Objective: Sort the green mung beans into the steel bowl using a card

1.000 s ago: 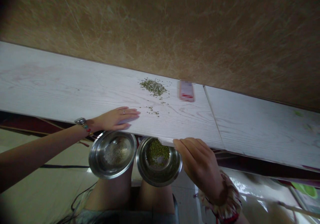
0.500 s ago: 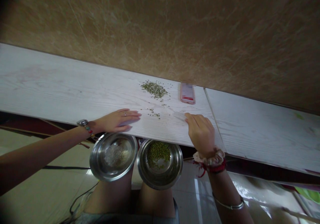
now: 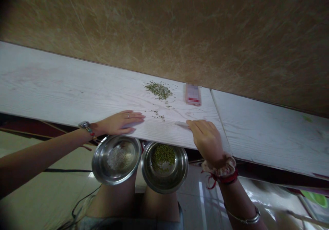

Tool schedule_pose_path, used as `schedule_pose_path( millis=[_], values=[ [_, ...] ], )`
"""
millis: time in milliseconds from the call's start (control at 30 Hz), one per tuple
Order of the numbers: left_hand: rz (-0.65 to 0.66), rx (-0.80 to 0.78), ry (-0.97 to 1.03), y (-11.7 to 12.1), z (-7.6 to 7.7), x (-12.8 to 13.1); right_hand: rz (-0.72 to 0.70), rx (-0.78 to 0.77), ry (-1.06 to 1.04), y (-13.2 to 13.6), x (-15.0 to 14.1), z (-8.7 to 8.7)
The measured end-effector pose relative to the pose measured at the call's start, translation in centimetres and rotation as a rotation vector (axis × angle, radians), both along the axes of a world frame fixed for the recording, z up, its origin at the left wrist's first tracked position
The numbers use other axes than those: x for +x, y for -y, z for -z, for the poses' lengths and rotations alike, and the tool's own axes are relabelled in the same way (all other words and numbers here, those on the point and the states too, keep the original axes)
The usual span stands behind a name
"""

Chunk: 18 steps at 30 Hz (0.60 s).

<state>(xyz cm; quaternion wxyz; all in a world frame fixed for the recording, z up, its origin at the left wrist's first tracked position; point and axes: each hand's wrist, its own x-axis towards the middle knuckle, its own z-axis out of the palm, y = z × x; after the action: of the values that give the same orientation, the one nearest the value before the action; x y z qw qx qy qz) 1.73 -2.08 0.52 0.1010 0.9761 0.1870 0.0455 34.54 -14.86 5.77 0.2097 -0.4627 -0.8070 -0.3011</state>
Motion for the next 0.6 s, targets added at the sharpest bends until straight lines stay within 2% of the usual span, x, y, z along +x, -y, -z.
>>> schedule_pose_path(
  millis=[333,600],
  values=[
    [-0.012,-0.009,-0.005,0.1,-0.1,0.0,-0.027,-0.006,-0.007,0.9,-0.2,-0.3],
    [-0.013,-0.005,-0.005,0.0,0.1,0.0,-0.071,-0.092,-0.042,2.2,-0.7,-0.5]
  ],
)
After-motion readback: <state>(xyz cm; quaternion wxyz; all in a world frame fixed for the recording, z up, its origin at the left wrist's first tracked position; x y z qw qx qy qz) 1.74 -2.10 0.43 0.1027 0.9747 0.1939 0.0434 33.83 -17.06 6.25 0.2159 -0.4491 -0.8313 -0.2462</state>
